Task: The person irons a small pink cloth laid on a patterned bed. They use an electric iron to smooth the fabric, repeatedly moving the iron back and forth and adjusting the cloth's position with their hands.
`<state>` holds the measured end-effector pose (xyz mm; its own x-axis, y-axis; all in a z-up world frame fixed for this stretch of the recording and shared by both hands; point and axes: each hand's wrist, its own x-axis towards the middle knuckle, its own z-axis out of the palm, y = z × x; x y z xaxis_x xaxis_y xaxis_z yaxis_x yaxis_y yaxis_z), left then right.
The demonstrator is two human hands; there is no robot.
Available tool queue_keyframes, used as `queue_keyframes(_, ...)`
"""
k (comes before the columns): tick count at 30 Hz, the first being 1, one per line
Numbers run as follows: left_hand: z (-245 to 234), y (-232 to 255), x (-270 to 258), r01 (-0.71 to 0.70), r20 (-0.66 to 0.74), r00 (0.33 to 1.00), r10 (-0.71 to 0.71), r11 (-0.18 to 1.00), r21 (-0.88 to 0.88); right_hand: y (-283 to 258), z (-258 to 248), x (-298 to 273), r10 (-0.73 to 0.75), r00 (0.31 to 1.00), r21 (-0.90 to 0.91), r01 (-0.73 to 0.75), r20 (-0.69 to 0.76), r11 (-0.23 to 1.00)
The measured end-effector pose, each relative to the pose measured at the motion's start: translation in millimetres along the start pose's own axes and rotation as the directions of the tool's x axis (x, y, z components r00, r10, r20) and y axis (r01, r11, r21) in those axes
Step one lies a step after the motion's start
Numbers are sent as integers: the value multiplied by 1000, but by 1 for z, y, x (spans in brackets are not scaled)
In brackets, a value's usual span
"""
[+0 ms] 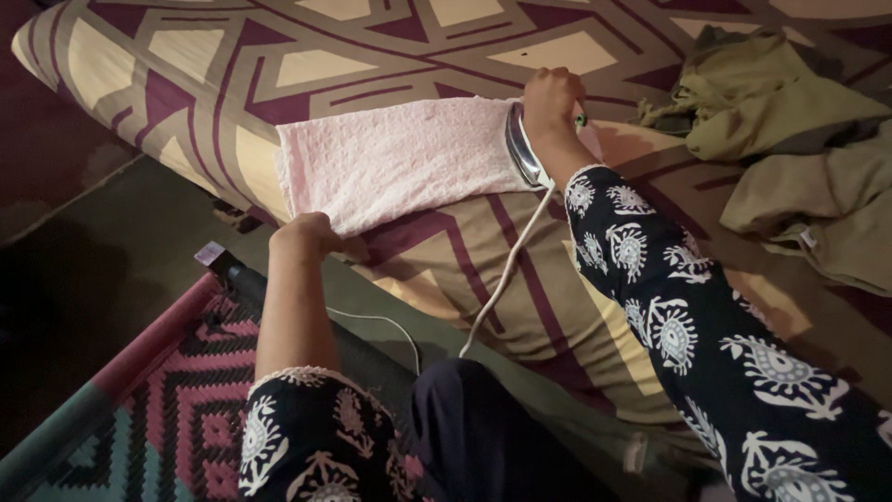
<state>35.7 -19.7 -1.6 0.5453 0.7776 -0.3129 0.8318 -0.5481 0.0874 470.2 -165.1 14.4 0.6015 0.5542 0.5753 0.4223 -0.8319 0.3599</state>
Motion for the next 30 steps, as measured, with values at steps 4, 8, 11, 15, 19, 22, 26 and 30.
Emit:
queue_keyframes(4,6,-3,15,-15,21,1000,15,1000,22,3,-7,-2,-86,996,-62,88,40,994)
queue_keyframes(8,10,-11,25,23,41,999,-24,999,25,3,-4,0,-106,994,-72,107,19,992)
queue_keyframes(11,16,-20,29,-44,-28,999,44,999,27,4,4,0,-110,993,-34,112,39,993)
queue_keyframes(15,16,-21,34,30,36,999,-30,1000,5,4,7,1,-52,998,-11,52,23,999)
queue_keyframes(19,9,-12,26,-8,47,999,5,998,55,5,2,-6,-44,998,-36,43,-44,998)
queue_keyframes(22,1,-4,5,-54,-29,998,56,996,64,7,-2,-11,-60,998,-4,60,26,998)
queue_keyframes(26,-17,10,-21,0,-3,1000,0,999,32,11,-10,-14,-33,998,19,32,47,999)
queue_keyframes(30,-21,12,-26,13,-6,1000,-13,1000,22,13,-16,-19,-75,993,16,74,89,997)
